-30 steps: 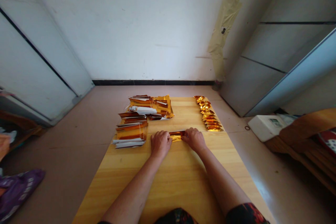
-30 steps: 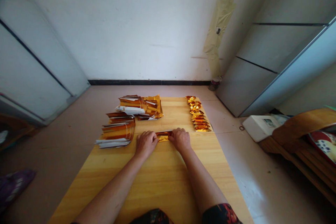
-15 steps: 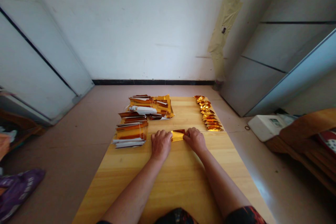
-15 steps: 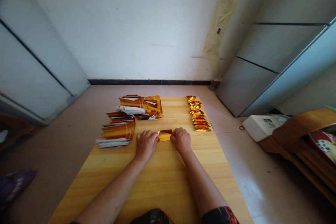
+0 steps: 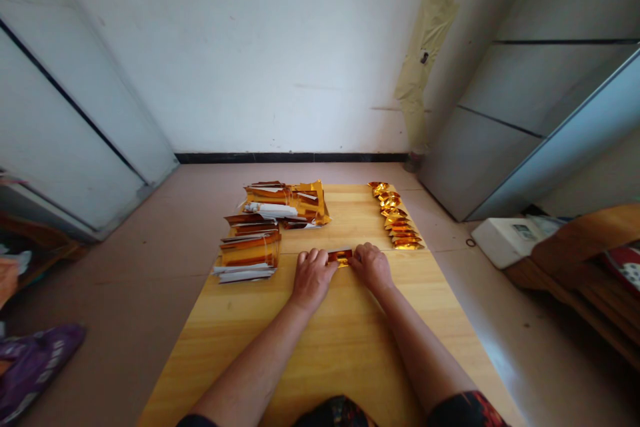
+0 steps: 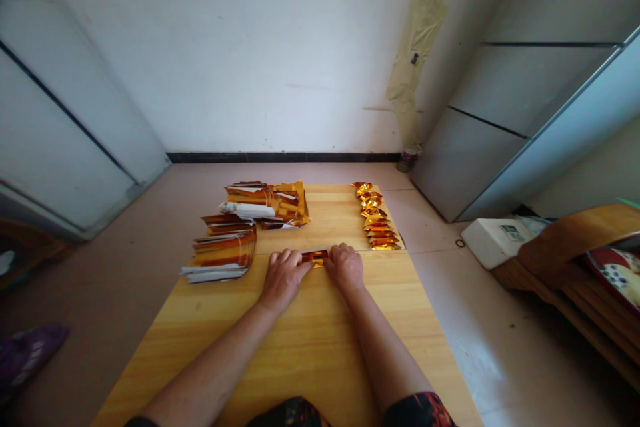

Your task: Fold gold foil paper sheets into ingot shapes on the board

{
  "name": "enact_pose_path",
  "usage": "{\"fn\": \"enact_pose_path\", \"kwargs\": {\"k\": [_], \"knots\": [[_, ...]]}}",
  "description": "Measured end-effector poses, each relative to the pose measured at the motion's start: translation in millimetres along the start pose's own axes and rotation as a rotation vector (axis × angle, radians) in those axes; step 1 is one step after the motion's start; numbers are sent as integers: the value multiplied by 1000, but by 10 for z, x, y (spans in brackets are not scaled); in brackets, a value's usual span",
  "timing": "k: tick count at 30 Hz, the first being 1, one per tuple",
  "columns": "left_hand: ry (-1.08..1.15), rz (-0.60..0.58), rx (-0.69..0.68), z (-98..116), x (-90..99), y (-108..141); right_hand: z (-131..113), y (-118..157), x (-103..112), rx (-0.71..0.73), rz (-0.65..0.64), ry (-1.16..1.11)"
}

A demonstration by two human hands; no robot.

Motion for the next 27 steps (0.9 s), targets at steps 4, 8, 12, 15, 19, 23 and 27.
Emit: {"fn": "enact_pose_path", "kwargs": {"k": [4, 8, 12, 15, 19, 23, 27], "knots": [[-14, -38, -83, 27, -76, -16, -5, 2, 15, -2, 3, -9], [-5, -61, -102, 30, -109, 25, -10, 8, 26, 3, 21, -20], [15, -42, -129, 43, -110, 77, -10, 12, 29, 8, 36, -19], [38, -25, -112, 46, -103, 98, -14, 29, 30, 22, 41, -20], [61, -25, -86, 80, -69, 140, -36, 82, 44, 72, 84, -39], [121, -20, -36, 90, -55, 241, -50, 133, 52, 122, 118, -65], [128, -13, -15, 73, -88, 322, -64, 163, 57, 168, 121, -111]]}}
Point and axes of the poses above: each hand's wrist, its own y-axis away from the middle knuckle, its own x-axis out of the back of the hand, z = x × y, the point moved 6 cm from there along -y, towards the middle knuckle, and after that the axes turned 10 degrees about -x, right-handed, at the moved point
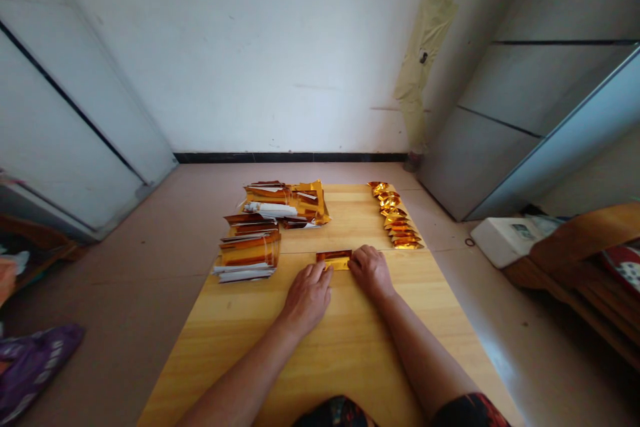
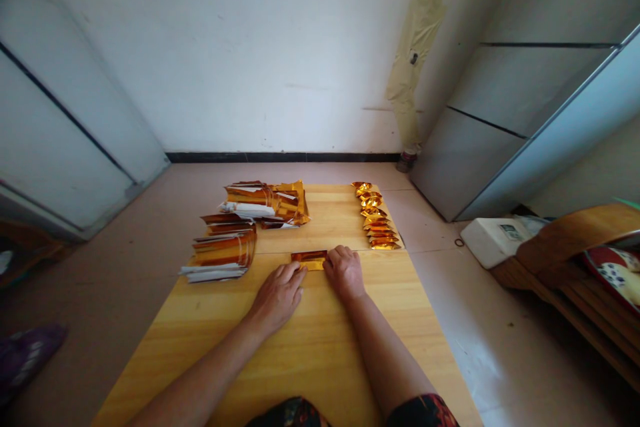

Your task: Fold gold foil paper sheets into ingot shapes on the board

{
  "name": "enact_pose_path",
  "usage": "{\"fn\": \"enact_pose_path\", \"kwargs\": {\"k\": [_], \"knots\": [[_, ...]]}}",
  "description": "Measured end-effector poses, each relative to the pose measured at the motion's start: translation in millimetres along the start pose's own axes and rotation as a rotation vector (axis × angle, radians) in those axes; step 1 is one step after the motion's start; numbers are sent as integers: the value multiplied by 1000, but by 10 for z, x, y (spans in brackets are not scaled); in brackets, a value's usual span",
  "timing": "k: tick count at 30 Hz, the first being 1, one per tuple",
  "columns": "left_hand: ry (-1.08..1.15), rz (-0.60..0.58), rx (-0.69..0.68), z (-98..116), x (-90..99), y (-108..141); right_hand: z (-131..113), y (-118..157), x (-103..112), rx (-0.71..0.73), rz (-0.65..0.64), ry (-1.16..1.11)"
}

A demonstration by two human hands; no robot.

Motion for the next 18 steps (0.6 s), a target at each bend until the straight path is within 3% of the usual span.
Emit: {"fn": "enact_pose_path", "kwargs": {"k": [7, 13, 18], "knots": [[-35, -19, 6, -5, -19, 5, 7, -8, -19, -9, -23, -12], [-33, -21, -10, 20, -14, 5, 16, 18, -40, -171, -24, -51], [-70, 6, -19, 32, -19, 3, -111, 88, -47, -237, 24, -108]]}}
Point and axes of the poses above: each hand's wrist, its own y-axis away from the middle knuckle, its own x-axis out of the back of the hand, z = x × y, the point moved 6 cm from there along -y, towards the middle knuckle, and after that the axes turned 10 degrees about -x, right-handed, at the moved point
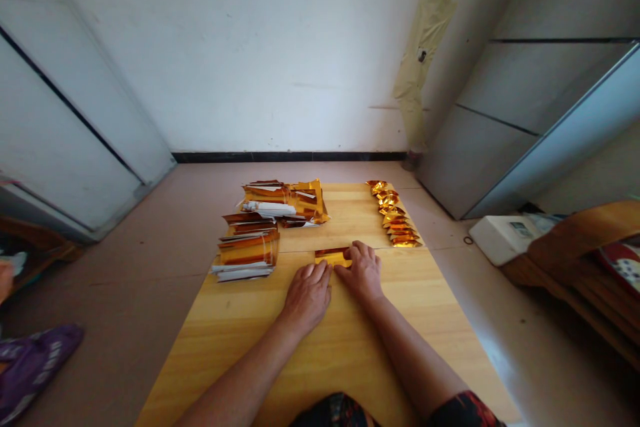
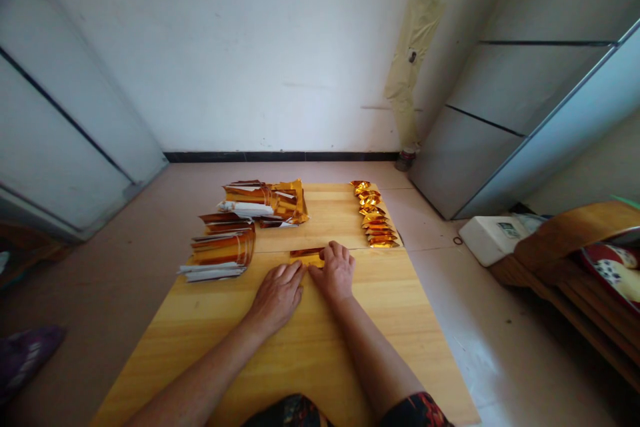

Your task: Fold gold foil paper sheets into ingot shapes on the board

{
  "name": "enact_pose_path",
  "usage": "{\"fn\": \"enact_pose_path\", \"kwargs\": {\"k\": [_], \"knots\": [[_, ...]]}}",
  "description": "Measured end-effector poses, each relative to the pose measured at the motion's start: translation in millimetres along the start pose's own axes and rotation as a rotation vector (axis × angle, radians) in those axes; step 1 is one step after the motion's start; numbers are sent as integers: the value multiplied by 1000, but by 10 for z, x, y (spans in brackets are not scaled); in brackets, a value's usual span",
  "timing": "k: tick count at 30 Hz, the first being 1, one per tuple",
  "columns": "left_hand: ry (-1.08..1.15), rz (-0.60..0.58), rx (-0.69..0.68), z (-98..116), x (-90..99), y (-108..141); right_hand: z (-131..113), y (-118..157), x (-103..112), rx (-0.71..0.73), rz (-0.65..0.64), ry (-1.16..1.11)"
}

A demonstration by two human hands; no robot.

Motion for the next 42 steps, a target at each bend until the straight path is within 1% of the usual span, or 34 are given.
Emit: {"fn": "enact_pose_path", "kwargs": {"k": [4, 9, 12, 18, 22, 25, 27, 28, 29, 31, 33, 36, 38, 40, 42], "knots": [[2, 13, 0, 2, -5, 0, -43, 20, -27, -18, -11, -38], [8, -3, 9, 5, 12, 1, 41, -29, -34, -106, -48, -79], [4, -8, 12, 5, 26, 2, 109, -64, -27, -104, -45, -129], [-29, 33, -8, 11, 34, 10, 296, -152, -58, -34, 33, -260], [-58, 40, -13, 14, 26, 10, 393, -199, -65, 2, 88, -350], [-62, 40, -10, 12, 28, 7, 391, -180, 17, 16, 137, -423], [-55, 47, -14, 15, 34, 2, 324, -134, 102, 54, 167, -487], [-51, 51, -16, 17, 38, -2, 270, -107, 131, 85, 161, -515], [-46, 55, -18, 19, 40, -6, 203, -84, 138, 119, 128, -536], [-40, 54, -16, 20, 42, -13, 48, -54, 80, 192, -7, -537], [-38, 50, -11, 16, 41, -15, -64, -59, -18, 217, -117, -491], [-27, 51, -18, -2, 47, 5, -97, -144, -135, 146, -168, -361], [-15, 57, -16, -31, 61, 35, -91, -202, -176, 110, -210, -300], [-11, 63, -5, -68, 85, 73, -99, -233, -183, 106, -255, -259], [-18, 68, 6, -98, 114, 108, -116, -236, -165, 95, -274, -214]]}}
Point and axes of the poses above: each hand's wrist, its own y-axis away from the middle knuckle, its own x-axis out of the back of the hand, z = x × y, the point moved 6 cm from there along -y, towards the middle knuckle, and after that the axes turned 10 degrees about -x, right-handed, at the moved point
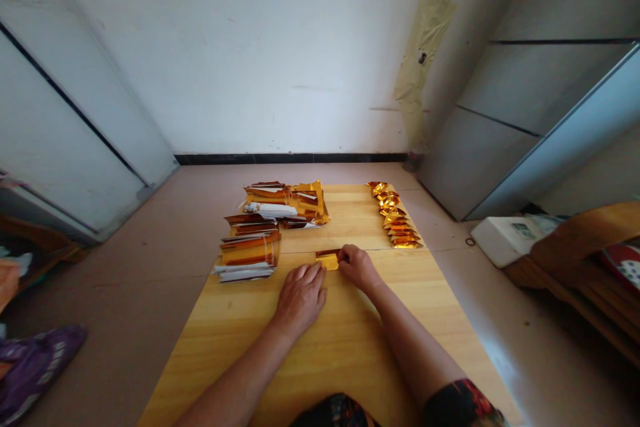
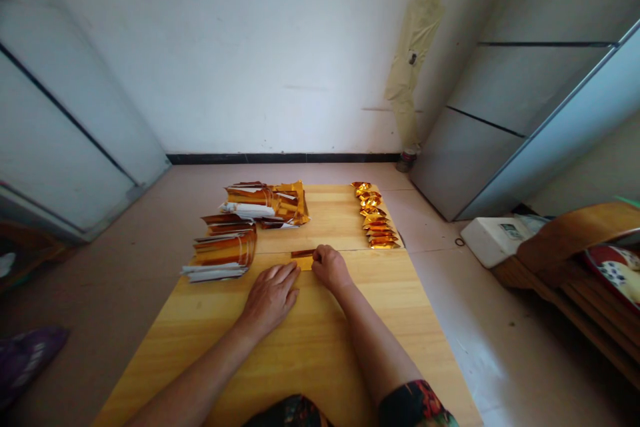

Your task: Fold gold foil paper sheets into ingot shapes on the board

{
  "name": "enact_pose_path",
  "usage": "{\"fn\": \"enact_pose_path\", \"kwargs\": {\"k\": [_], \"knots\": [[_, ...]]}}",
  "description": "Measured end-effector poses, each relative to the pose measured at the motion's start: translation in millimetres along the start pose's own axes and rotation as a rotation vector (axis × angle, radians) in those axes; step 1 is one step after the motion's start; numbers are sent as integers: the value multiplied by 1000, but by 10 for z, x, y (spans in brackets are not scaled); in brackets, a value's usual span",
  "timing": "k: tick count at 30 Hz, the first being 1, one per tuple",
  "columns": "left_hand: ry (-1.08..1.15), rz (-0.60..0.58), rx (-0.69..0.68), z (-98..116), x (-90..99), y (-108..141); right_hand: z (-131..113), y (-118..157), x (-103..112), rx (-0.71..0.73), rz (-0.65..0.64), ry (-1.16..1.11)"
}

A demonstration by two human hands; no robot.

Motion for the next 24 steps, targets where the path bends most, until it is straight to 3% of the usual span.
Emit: {"fn": "enact_pose_path", "kwargs": {"k": [11, 18, 24], "knots": [[-36, -22, 88, -44, 82, 43, -158, 16, -62, -231, -11, 311], [-57, -30, 89, -28, 77, 45, -41, -77, -34, -274, 9, 196], [-76, 3, 20, -22, 45, 40, 131, -56, 116, -298, 56, 64]]}}
Point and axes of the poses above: each hand's wrist, its own y-axis away from the middle knuckle, its own x-axis out of the back of the hand, z = x × y, the point moved 6 cm from there along -y, towards the middle knuckle, and after that the axes turned 10 degrees about -x, right-handed, at the moved point
